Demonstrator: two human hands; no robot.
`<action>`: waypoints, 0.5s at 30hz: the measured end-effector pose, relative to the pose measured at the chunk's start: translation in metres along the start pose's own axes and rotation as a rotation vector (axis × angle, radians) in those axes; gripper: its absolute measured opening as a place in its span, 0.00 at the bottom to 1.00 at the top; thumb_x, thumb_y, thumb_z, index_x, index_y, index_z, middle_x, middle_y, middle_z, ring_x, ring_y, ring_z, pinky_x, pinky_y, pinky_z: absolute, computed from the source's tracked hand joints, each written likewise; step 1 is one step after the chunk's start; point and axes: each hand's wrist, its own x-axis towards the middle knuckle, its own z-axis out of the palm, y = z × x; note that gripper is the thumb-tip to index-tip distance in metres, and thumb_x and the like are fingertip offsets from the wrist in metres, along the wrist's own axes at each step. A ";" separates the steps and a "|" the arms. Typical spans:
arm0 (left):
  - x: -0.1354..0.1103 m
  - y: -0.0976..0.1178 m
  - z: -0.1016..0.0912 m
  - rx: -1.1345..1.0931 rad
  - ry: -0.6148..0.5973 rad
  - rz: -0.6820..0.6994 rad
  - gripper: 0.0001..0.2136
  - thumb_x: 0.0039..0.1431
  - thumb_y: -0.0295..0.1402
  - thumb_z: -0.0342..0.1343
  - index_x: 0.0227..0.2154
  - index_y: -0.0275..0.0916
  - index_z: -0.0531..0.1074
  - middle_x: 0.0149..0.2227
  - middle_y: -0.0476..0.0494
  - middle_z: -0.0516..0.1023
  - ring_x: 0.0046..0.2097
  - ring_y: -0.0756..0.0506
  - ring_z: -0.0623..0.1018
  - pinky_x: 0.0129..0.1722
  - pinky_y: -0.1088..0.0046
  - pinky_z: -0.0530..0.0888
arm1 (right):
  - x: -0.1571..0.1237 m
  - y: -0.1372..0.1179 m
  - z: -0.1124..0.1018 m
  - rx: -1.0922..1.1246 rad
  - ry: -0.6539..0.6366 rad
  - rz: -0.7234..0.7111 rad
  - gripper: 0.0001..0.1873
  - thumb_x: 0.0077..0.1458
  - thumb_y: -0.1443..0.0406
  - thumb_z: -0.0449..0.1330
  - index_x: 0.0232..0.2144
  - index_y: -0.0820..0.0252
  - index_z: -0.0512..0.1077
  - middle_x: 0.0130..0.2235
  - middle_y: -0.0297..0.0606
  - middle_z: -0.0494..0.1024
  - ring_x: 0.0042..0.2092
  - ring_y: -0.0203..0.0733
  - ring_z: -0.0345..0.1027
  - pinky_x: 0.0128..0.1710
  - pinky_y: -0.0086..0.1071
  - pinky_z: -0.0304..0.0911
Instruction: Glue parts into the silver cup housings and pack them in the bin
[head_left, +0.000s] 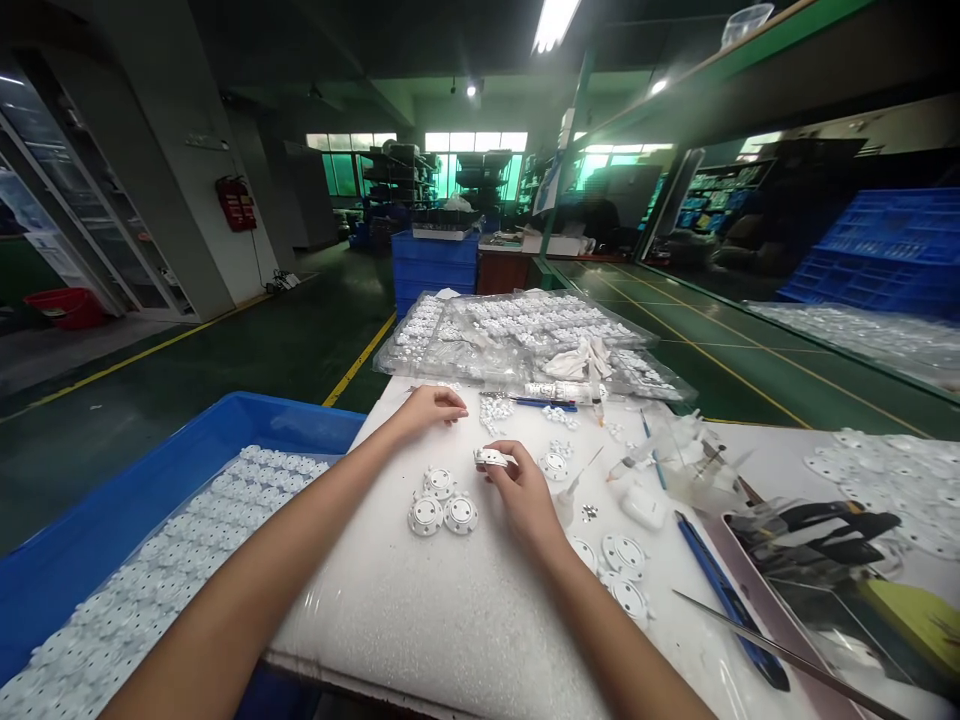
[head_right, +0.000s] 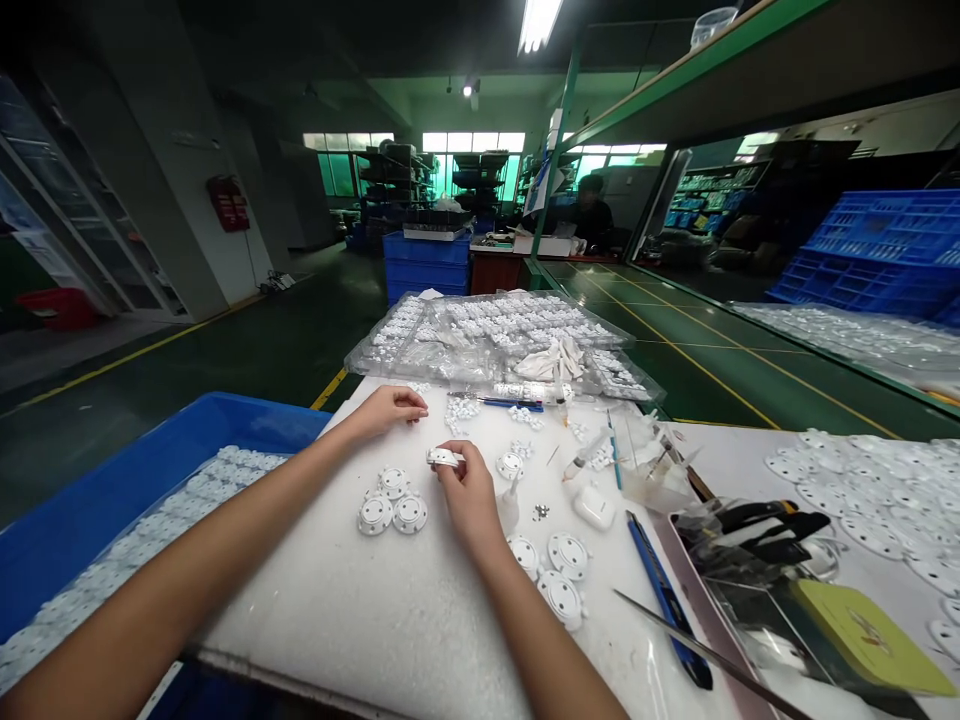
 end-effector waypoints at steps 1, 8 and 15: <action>-0.004 0.007 0.001 -0.059 -0.019 0.020 0.13 0.50 0.38 0.62 0.33 0.31 0.74 0.27 0.42 0.77 0.30 0.47 0.77 0.34 0.69 0.74 | 0.000 -0.002 0.000 0.002 0.004 -0.007 0.15 0.49 0.56 0.56 0.37 0.58 0.66 0.38 0.38 0.72 0.39 0.42 0.68 0.41 0.37 0.63; -0.039 0.063 0.008 -0.263 -0.190 0.166 0.14 0.53 0.39 0.61 0.37 0.32 0.76 0.36 0.39 0.77 0.35 0.46 0.78 0.38 0.69 0.75 | -0.006 -0.014 -0.003 -0.056 0.068 -0.074 0.13 0.51 0.60 0.55 0.39 0.59 0.68 0.43 0.40 0.73 0.40 0.41 0.69 0.40 0.35 0.63; -0.057 0.068 0.008 -0.092 -0.190 0.276 0.07 0.58 0.32 0.57 0.35 0.38 0.79 0.36 0.43 0.75 0.34 0.50 0.73 0.36 0.75 0.72 | -0.013 -0.025 -0.007 -0.286 0.111 -0.164 0.09 0.54 0.63 0.54 0.38 0.57 0.70 0.40 0.37 0.74 0.37 0.39 0.68 0.36 0.32 0.62</action>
